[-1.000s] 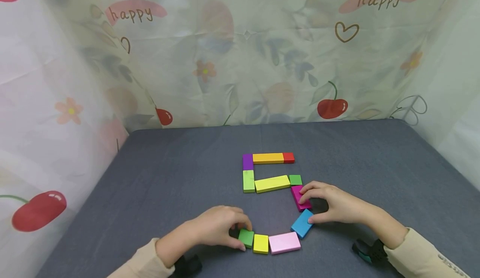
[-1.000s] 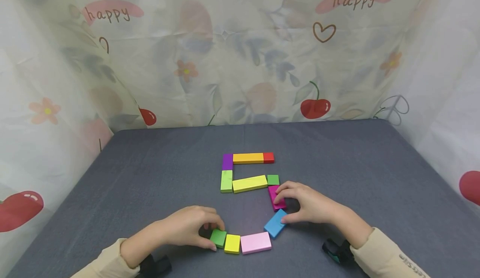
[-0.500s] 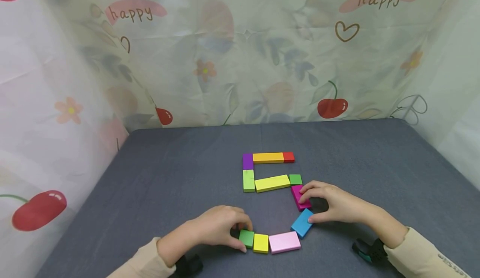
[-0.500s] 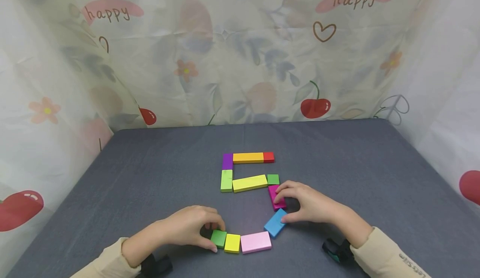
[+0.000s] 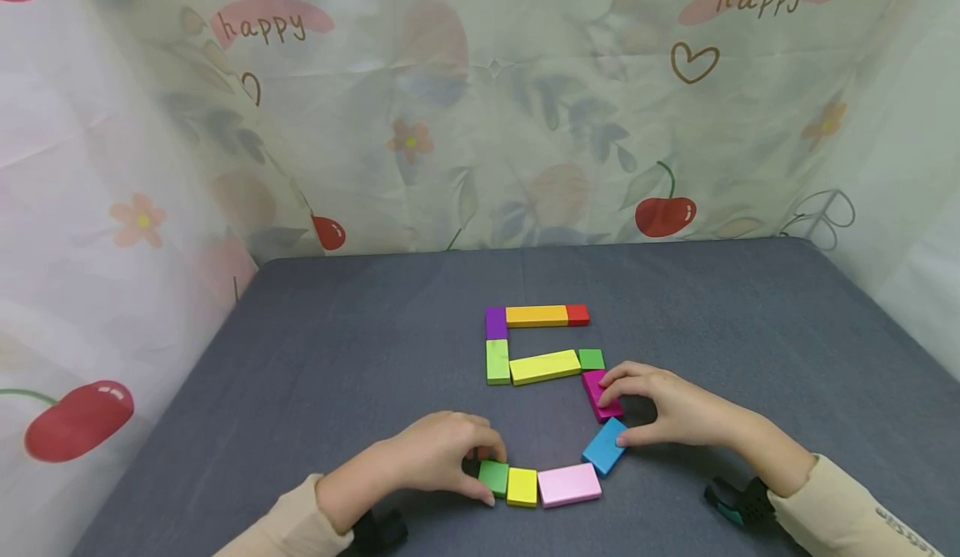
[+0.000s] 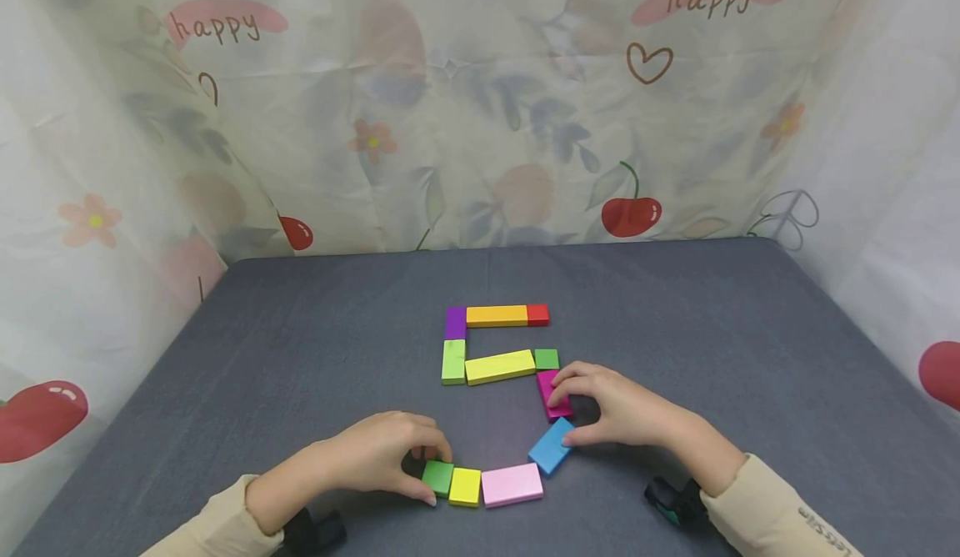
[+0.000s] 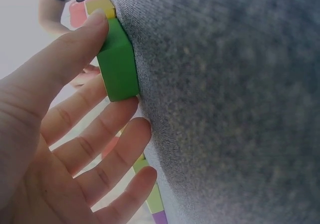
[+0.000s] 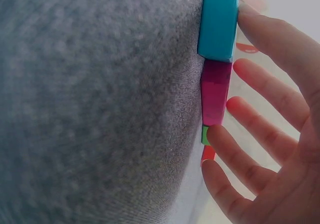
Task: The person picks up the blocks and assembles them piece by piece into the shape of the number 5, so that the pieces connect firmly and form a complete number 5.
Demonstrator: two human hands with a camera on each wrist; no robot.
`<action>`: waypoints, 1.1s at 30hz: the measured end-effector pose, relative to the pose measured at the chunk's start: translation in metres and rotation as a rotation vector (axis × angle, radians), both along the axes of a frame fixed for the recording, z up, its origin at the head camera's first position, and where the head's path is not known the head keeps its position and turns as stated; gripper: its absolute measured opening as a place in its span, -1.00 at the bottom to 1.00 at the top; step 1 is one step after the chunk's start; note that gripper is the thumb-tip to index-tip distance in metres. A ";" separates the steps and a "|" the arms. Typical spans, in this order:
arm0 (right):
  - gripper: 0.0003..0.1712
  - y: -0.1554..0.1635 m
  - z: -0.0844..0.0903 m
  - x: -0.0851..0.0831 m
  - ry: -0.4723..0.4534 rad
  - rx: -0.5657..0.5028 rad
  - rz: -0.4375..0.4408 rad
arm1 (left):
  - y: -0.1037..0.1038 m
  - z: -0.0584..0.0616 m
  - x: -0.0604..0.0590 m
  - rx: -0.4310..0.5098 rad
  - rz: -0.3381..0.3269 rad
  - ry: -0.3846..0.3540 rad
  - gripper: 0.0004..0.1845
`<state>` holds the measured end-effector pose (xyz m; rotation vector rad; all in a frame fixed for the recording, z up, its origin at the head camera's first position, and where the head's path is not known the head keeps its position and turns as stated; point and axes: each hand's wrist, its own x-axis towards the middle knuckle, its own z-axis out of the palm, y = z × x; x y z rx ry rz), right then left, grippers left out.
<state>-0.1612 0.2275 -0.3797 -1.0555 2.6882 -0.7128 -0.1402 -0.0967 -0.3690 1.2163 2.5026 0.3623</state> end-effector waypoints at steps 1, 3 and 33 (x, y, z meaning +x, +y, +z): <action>-0.60 0.000 0.000 0.000 -0.002 0.001 -0.001 | 0.000 0.000 0.000 0.000 -0.001 0.000 -0.66; -0.60 0.000 0.000 0.000 -0.007 0.002 -0.002 | 0.000 0.000 0.000 0.000 -0.004 0.001 -0.66; -0.59 0.000 0.001 0.000 -0.020 -0.007 -0.001 | -0.005 0.002 -0.003 0.046 0.009 -0.070 -0.61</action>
